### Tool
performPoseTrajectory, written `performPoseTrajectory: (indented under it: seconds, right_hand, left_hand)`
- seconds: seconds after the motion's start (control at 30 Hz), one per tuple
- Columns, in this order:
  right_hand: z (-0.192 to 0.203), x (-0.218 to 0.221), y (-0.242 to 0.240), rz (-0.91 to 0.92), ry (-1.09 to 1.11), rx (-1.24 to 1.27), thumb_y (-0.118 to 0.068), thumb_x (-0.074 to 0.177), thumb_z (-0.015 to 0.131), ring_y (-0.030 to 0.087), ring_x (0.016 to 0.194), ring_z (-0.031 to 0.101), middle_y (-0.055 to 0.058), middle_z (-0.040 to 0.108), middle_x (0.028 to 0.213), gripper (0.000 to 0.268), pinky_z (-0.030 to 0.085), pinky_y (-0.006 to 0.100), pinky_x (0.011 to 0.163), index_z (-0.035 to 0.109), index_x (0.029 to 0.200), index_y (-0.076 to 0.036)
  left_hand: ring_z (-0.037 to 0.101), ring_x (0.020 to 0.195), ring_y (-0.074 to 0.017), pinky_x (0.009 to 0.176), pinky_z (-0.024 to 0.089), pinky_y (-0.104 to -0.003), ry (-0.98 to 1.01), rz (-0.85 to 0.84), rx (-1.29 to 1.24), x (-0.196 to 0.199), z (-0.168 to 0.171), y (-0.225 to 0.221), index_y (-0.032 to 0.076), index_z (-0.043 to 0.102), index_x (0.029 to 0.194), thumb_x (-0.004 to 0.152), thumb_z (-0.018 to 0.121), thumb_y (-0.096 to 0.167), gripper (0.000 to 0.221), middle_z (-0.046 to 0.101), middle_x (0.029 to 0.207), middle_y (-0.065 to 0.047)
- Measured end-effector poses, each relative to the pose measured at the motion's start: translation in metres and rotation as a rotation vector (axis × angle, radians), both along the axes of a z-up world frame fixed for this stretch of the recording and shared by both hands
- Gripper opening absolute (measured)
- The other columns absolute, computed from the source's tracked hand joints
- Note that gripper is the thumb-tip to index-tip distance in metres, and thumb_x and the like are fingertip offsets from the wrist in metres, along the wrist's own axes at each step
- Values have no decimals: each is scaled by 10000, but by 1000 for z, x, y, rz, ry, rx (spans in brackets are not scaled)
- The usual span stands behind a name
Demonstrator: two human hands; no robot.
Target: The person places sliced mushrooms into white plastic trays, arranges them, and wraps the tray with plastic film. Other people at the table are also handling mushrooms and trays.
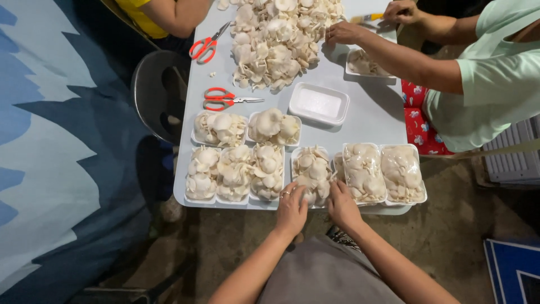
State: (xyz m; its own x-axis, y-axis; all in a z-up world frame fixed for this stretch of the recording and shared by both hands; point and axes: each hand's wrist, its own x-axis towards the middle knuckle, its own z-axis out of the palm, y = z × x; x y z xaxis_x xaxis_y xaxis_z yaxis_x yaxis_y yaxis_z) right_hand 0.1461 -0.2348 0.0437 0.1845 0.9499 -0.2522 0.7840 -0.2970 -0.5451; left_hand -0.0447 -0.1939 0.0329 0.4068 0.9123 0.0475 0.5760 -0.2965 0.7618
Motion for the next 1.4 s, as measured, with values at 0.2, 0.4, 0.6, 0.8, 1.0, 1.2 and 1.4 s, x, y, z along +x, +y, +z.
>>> performPoseTrajectory:
  seconds: [0.2, 0.4, 0.6, 0.8, 1.0, 1.2, 1.4]
  right_hand:
    - [75, -12, -19, 16, 47, -68, -155, 909, 569, 524, 1207, 590, 246, 316, 1580, 700, 570, 597, 936, 354, 1565, -40]
    - [87, -44, -27, 264, 159, -54, -45, 882, 509, 455, 593, 660, 211, 184, 1679, 811, 488, 523, 530, 163, 1611, -125]
    - [107, -39, -25, 301, 307, -221, -34, 899, 487, 297, 684, 669, 62, 270, 1693, 668, 507, 426, 701, 433, 1530, -247]
    - [96, -24, -29, 116, 292, -137, -214, 975, 569, 241, 705, 713, 66, 489, 1561, 422, 530, 423, 800, 621, 1393, -191]
    - [87, -1, -29, -17, 284, -54, -217, 936, 638, 410, 922, 753, 119, 625, 1415, 408, 612, 514, 771, 674, 1343, -208]
    - [71, 9, -23, -107, 314, -39, -223, 958, 659, 365, 832, 766, 101, 673, 1352, 359, 612, 464, 685, 710, 1313, -221]
    - [122, -3, 0, -55, 253, 78, -109, 928, 624, 521, 1142, 626, 219, 590, 1401, 485, 559, 607, 864, 591, 1410, -155]
  left_hand:
    - [669, 1064, -349, 936, 529, -434, -166, 166, -179, 12, 11, 13, 142, 670, 1216, 946, 606, 125, 278, 619, 1142, -111]
    - [683, 920, -149, 722, 564, -282, -588, 199, -886, 18, 51, 14, 117, 620, 1274, 874, 705, 446, 525, 711, 1049, -72]
    - [662, 813, -184, 715, 524, -304, -410, 400, -893, 20, 12, 21, 96, 619, 1072, 984, 614, 174, 117, 675, 912, -69]
    - [705, 923, -180, 838, 583, -335, -267, 368, -551, 26, 7, 15, 115, 772, 1058, 905, 720, 258, 215, 743, 1031, -36]
    - [743, 745, -204, 667, 600, -281, -390, 320, -427, 26, 4, 9, 66, 718, 1020, 834, 767, 77, 193, 741, 887, -125]
    - [761, 786, -250, 649, 600, -304, -214, 216, -368, 28, 9, 21, 101, 701, 990, 870, 740, 113, 127, 747, 875, -120]
    - [722, 872, -320, 784, 579, -430, -155, -20, -175, 30, 56, 15, 165, 670, 1022, 886, 698, 159, 139, 724, 888, -90]
